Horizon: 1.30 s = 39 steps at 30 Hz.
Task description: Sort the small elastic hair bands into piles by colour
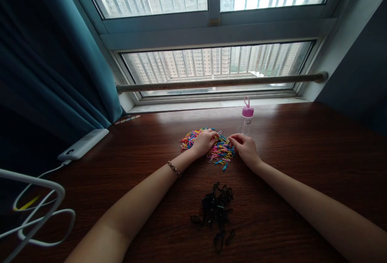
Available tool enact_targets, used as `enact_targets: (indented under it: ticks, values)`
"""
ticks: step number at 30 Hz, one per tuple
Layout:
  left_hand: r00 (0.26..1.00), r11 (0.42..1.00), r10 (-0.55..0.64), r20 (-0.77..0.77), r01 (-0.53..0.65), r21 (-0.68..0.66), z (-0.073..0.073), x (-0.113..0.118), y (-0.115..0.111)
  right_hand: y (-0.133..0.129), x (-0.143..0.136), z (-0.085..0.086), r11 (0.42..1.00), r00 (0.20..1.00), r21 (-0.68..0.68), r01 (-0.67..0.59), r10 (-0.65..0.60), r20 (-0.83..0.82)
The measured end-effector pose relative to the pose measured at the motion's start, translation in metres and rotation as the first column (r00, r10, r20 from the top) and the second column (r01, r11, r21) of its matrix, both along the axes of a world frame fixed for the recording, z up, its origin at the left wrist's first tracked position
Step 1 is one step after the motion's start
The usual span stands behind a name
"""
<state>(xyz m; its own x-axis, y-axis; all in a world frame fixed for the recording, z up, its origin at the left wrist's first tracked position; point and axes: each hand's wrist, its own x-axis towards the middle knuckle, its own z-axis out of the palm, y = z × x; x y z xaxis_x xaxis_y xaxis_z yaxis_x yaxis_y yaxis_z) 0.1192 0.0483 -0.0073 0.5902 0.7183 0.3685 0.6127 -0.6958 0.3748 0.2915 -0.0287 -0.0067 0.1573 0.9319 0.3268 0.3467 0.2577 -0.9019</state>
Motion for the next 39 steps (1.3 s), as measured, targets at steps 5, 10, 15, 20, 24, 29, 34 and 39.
enact_targets:
  ticks: [5,10,15,20,24,29,34,39]
  values:
    - [1.0,1.0,0.016,0.014,-0.016,-0.006,0.002,0.001,-0.002,0.0,-0.001,0.0,1.0,1.0,-0.001,0.005,-0.005,-0.01]
    - [0.996,0.997,0.07,0.047,-0.07,-0.017,0.003,0.002,-0.005,0.0,0.0,-0.001,1.0,1.0,0.009,0.008,-0.008,-0.008]
    - [0.988,0.99,0.136,0.069,-0.133,-0.05,0.002,0.001,-0.005,0.0,0.0,0.0,1.0,1.0,0.027,0.012,-0.013,0.02]
    - [0.986,0.988,0.145,0.077,-0.14,-0.072,0.002,0.001,-0.004,0.0,0.0,0.0,1.0,1.0,0.027,0.013,-0.014,0.018]
    - [0.992,0.992,0.1,0.08,-0.094,-0.079,0.004,0.001,-0.006,0.0,0.0,0.0,1.0,1.0,0.014,0.006,-0.006,0.019]
    - [0.996,0.998,0.008,0.089,-0.003,-0.057,0.003,-0.001,-0.004,-0.001,-0.001,0.003,1.0,1.0,0.009,0.005,-0.005,0.016]
    - [0.995,0.995,-0.053,0.089,0.06,-0.075,0.004,-0.001,-0.001,-0.002,-0.002,0.004,1.0,0.999,0.01,-0.006,0.006,-0.034]
    - [0.996,0.996,-0.032,0.08,0.039,-0.081,0.005,0.0,0.001,-0.009,-0.014,0.014,0.99,0.97,-0.035,-0.134,0.124,-0.21]
